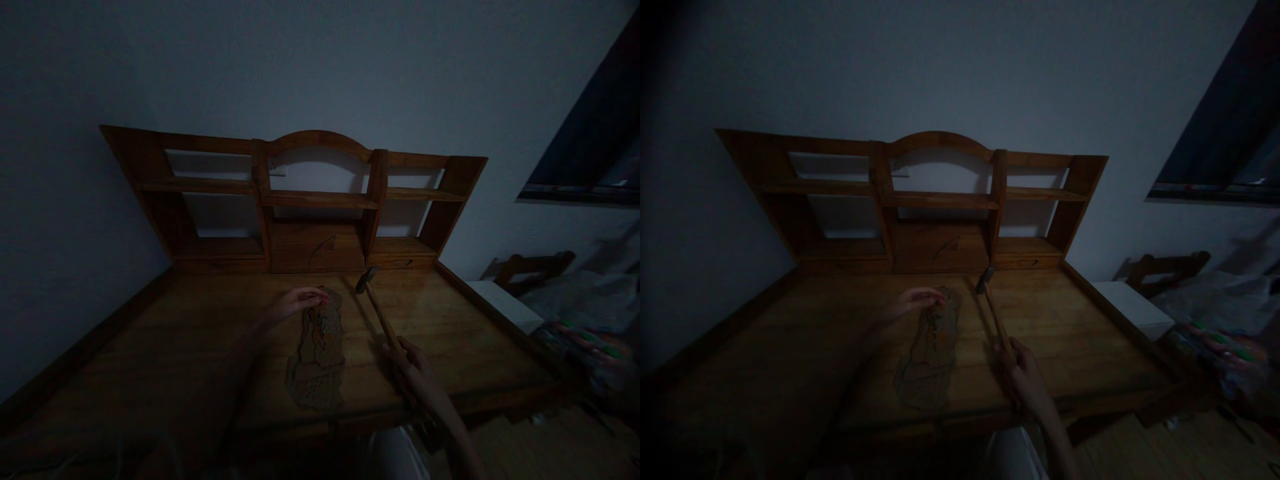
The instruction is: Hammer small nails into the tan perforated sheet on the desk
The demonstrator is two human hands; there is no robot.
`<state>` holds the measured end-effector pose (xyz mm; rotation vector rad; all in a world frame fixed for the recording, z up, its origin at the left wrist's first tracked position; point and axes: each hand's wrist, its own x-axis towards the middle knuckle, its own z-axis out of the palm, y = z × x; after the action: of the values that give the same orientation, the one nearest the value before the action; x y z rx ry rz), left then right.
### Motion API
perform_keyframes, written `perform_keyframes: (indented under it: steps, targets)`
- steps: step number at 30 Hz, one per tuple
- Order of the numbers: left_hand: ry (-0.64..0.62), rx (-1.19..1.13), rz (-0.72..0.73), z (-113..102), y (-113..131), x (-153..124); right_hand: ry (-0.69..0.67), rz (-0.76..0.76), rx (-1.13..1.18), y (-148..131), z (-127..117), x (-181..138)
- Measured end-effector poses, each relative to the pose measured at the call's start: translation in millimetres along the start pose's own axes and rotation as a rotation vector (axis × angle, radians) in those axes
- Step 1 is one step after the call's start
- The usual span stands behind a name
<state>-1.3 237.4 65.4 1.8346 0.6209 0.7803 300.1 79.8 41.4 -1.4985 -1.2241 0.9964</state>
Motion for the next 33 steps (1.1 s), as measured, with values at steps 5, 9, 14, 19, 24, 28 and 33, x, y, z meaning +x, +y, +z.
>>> perform_keyframes:
  steps: [5, 9, 14, 19, 24, 28, 33]
  targets:
    - [-0.068, 0.037, 0.035, 12, 27, -1, 0.031, 0.063, 0.016, -9, 0, -5]
    - [-0.045, 0.118, 0.079, 18, 30, 0, 0.019, 0.088, 0.024, -10, 1, -6]
    - [-0.047, 0.174, 0.071, 21, 24, -1, -0.02, 0.093, 0.03, -4, 0, -3]
    - [0.003, 0.227, 0.099, 20, 15, 0, -0.003, 0.055, -0.019, -5, -1, -1]
    - [0.129, 0.207, 0.132, 15, 15, -1, -0.039, 0.051, -0.058, -6, 0, -1]
    - [0.345, 0.197, 0.066, 4, 11, -1, -0.011, 0.113, -0.033, -4, 1, -1]
    - [0.503, 0.088, -0.007, -9, -1, 1, 0.006, 0.115, 0.015, -10, 2, -2]
